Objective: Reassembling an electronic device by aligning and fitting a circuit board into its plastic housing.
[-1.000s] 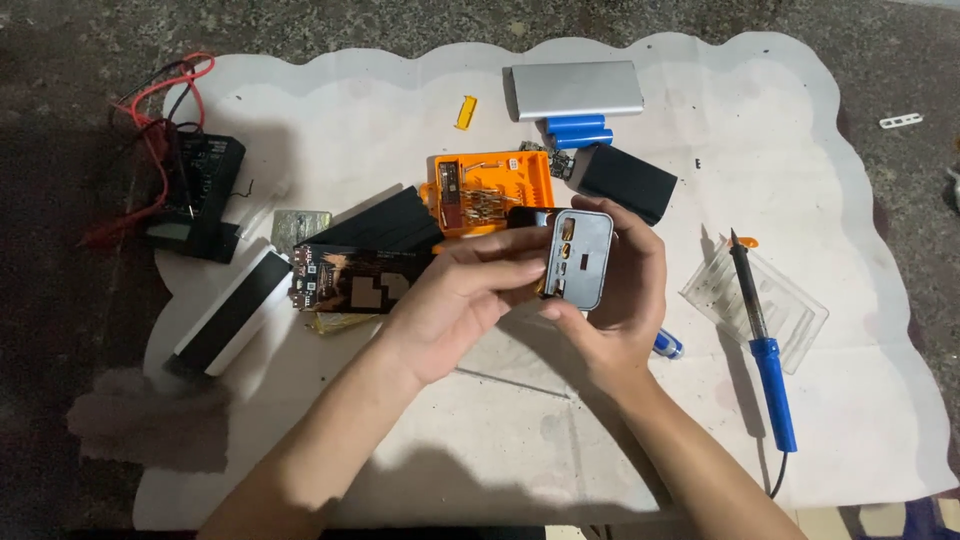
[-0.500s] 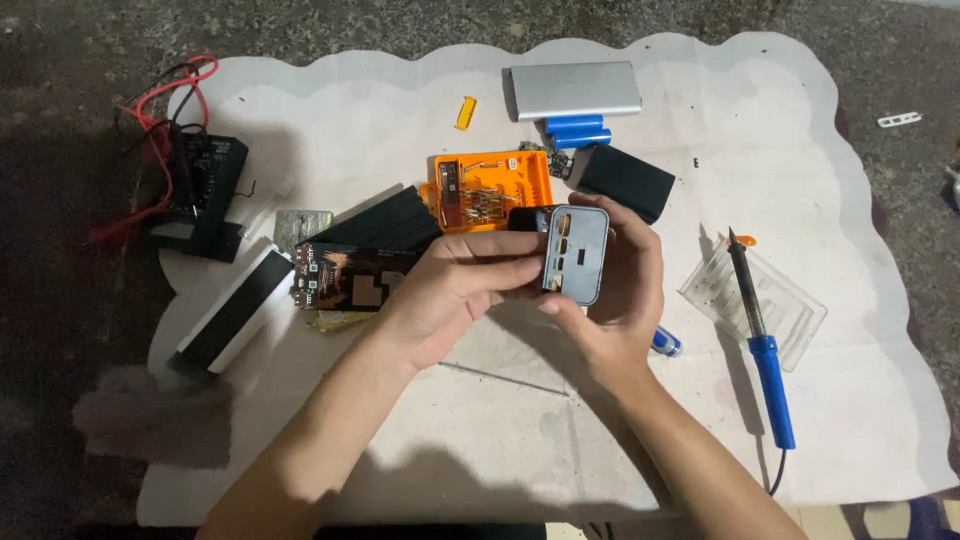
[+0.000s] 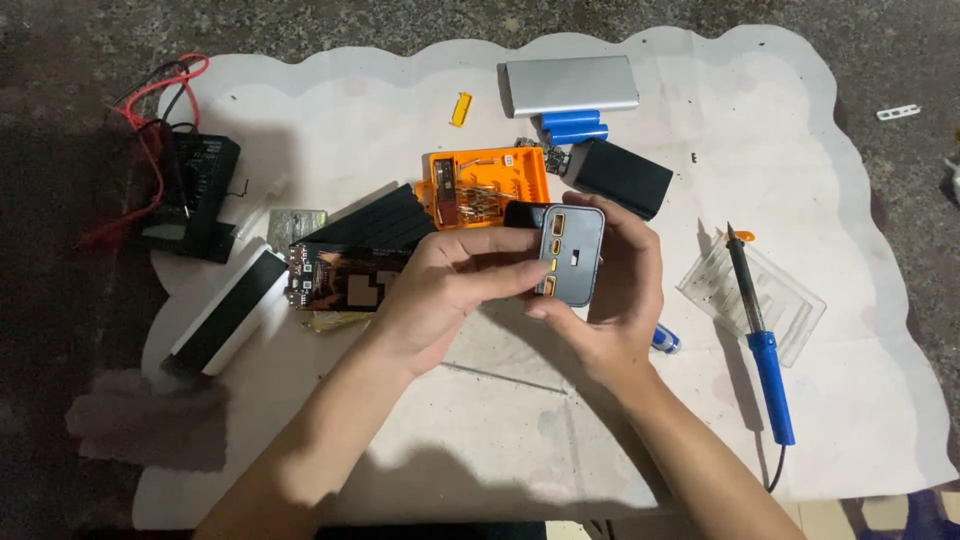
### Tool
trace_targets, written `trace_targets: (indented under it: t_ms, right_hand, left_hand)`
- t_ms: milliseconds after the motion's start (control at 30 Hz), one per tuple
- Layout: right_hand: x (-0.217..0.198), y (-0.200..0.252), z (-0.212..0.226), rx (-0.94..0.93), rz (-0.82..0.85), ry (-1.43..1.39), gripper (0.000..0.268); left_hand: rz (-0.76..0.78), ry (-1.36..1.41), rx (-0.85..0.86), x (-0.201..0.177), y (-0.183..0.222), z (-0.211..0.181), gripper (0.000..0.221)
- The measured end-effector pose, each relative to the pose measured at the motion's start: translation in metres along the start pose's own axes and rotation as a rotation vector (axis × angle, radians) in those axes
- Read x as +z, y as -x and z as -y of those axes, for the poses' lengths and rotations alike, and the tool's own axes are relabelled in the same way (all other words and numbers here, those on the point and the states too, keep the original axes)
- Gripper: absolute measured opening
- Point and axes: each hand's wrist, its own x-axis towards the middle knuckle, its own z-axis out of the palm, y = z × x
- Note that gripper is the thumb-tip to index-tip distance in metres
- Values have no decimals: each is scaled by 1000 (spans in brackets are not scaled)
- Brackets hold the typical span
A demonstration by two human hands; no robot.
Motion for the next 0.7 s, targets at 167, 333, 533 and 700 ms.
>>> trace_targets:
  t_ms: [167, 333, 533, 700]
  right_hand:
    - [-3, 4, -2, 28, 5, 16, 91]
    - [-4, 3, -6, 35, -7, 40, 92]
    - [-14, -1, -22, 204, -54, -126, 89]
    - [-12, -9, -3, 282, 15, -75, 73]
  left_hand:
    - [-9, -56, 44, 4, 2, -4, 29]
    - [27, -45, 64, -1, -1, 2, 28]
    - [90, -583, 231, -14, 9, -54, 56]
    - [-83, -1502, 185, -72, 46, -80, 86]
